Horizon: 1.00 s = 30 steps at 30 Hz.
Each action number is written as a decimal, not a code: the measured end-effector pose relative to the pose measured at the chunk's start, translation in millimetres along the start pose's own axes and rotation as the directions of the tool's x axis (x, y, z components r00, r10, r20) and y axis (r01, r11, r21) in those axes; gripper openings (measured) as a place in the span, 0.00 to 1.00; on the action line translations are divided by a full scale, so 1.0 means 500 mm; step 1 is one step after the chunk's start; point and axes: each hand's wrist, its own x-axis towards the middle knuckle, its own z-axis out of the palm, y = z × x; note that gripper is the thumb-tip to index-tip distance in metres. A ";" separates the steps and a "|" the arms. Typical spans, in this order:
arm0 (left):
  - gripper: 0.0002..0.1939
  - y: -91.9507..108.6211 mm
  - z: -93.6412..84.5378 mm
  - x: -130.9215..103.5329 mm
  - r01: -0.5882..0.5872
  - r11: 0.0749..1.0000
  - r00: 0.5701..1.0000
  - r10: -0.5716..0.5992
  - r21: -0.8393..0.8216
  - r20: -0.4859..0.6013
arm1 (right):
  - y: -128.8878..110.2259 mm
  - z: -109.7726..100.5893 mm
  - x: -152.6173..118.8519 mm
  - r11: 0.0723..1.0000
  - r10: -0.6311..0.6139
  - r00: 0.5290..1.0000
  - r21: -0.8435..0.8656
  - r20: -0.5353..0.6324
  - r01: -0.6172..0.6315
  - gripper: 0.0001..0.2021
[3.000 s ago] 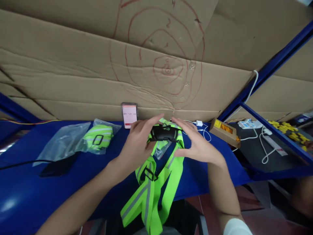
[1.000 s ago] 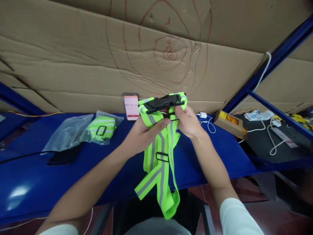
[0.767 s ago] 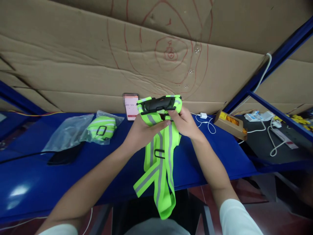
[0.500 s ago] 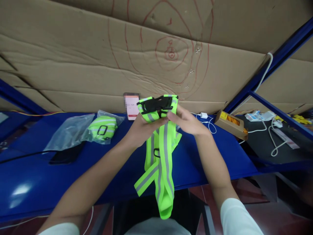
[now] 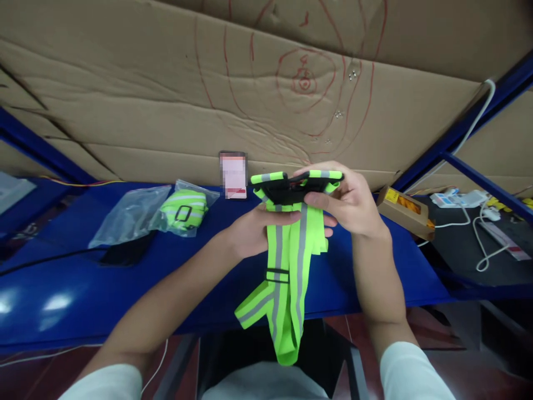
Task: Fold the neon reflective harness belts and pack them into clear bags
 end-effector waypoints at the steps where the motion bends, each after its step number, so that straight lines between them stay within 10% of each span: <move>1: 0.22 0.003 0.003 -0.003 0.008 1.000 0.999 -0.007 -0.023 0.053 | -0.002 -0.006 -0.002 0.997 -0.052 0.999 -0.052 -0.017 0.051 0.15; 5: 0.29 0.014 0.007 -0.009 0.011 0.998 0.990 -0.003 -0.060 0.143 | 0.004 -0.025 -0.008 0.945 -0.263 0.965 -0.199 0.016 0.261 0.11; 10: 0.32 0.035 0.003 -0.018 0.055 0.995 0.995 -0.048 0.082 -0.090 | 0.014 -0.031 0.002 0.913 -0.305 0.910 -0.185 0.283 0.363 0.15; 15: 0.23 0.037 0.006 -0.028 0.125 0.979 0.989 -0.110 0.159 -0.100 | 0.016 -0.066 0.010 0.972 -0.173 0.852 -0.053 0.495 0.228 0.22; 21: 0.20 0.022 0.012 -0.021 0.030 0.982 0.979 0.009 0.186 -0.206 | 0.040 -0.084 0.005 0.996 -0.066 0.947 0.070 0.314 0.046 0.42; 30: 0.19 0.008 0.004 -0.011 -0.051 0.979 0.971 0.095 0.200 -0.218 | 0.021 -0.026 -0.003 0.971 0.174 0.926 0.100 0.334 -0.218 0.22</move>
